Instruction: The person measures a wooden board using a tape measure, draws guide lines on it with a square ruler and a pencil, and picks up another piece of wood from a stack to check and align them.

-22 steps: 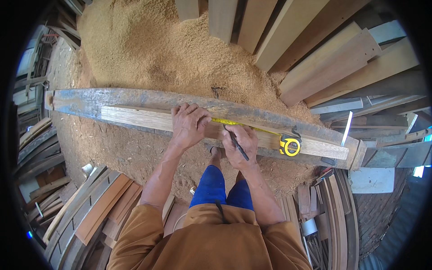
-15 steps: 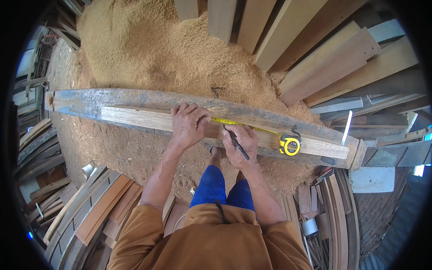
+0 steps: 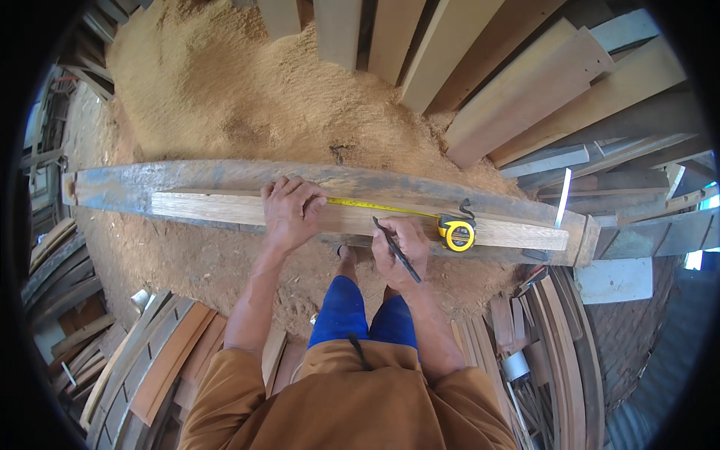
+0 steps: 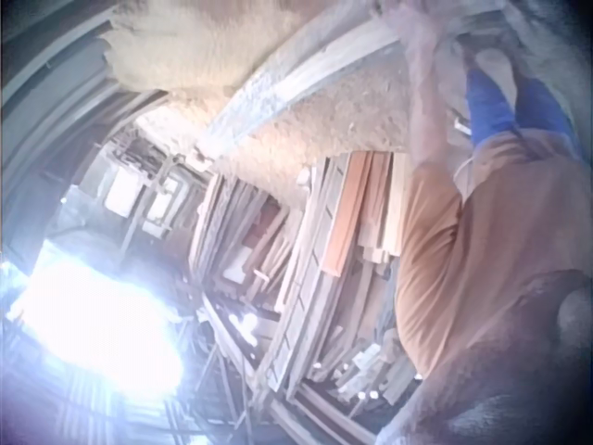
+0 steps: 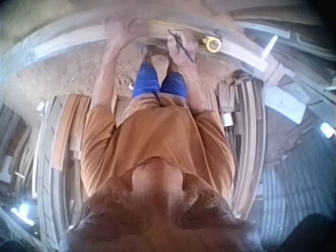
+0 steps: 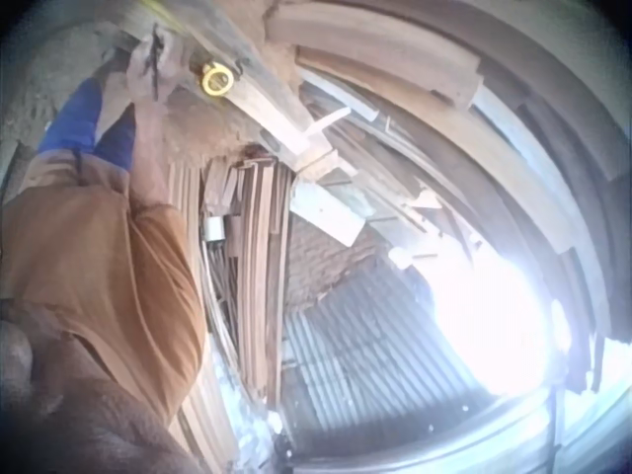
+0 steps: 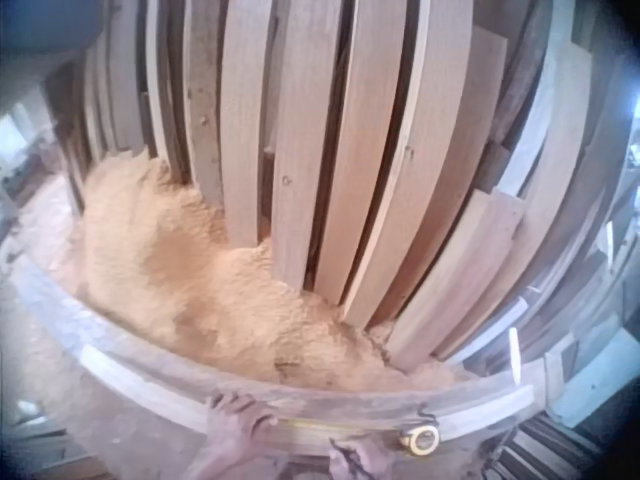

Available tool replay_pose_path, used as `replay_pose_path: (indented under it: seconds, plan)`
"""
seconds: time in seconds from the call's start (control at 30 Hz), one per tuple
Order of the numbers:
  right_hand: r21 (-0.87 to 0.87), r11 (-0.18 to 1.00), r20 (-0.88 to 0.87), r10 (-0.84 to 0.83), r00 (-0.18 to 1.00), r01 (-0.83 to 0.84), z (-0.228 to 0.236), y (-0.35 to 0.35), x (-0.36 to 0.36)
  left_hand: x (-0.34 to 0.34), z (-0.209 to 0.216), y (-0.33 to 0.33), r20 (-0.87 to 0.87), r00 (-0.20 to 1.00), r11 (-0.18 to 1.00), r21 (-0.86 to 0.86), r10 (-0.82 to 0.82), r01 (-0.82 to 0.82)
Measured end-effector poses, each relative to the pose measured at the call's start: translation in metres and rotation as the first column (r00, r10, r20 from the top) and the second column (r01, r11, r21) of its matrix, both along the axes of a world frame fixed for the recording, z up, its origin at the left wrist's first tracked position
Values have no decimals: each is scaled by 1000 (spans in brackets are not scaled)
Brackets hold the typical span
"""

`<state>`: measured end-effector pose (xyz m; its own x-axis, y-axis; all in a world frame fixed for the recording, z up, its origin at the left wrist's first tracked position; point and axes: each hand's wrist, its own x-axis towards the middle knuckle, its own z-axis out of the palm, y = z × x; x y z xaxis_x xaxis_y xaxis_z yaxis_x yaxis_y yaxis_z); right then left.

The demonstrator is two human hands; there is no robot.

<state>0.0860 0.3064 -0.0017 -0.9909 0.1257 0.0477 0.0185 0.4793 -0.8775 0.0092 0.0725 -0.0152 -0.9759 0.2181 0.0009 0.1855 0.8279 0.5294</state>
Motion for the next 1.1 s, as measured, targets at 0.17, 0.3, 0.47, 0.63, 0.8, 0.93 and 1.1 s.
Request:
replay_pose_path:
  seconds: [0.17, 0.3, 0.47, 0.63, 0.8, 0.93, 1.1]
  plan:
    - [0, 1000, -42, 1, 999, -1, -4, -1, -3, 1, -2, 0, -7, 1000, 1000, -6, -12, 12]
    - [-24, 1000, -38, 5, 999, -6, 1, -4, -7, 0, -3, 0, -3, 1000, 1000, -4, -2, 2]
    - [25, 1000, -86, 14, 996, -12, -3, -9, -10, 0, -1, 0, 14, 1000, 1000, -7, -4, 4]
    - [54, 998, -87, 17, 996, -12, -3, -11, -13, 0, -1, -1, 6, 1000, 1000, -8, -10, 11]
    - [30, 999, -74, 22, 997, -20, -3, -12, -13, 0, -1, -1, 6, 1000, 1000, -8, -7, 7]
    - [35, 999, -86, 5, 996, -2, -4, -13, -13, -1, 1, 0, 1, 1000, 999, -26, -27, 27]
    - [29, 1000, -79, 11, 997, -8, -1, -14, -14, 0, 2, -1, -5, 1000, 999, -31, -24, 24]
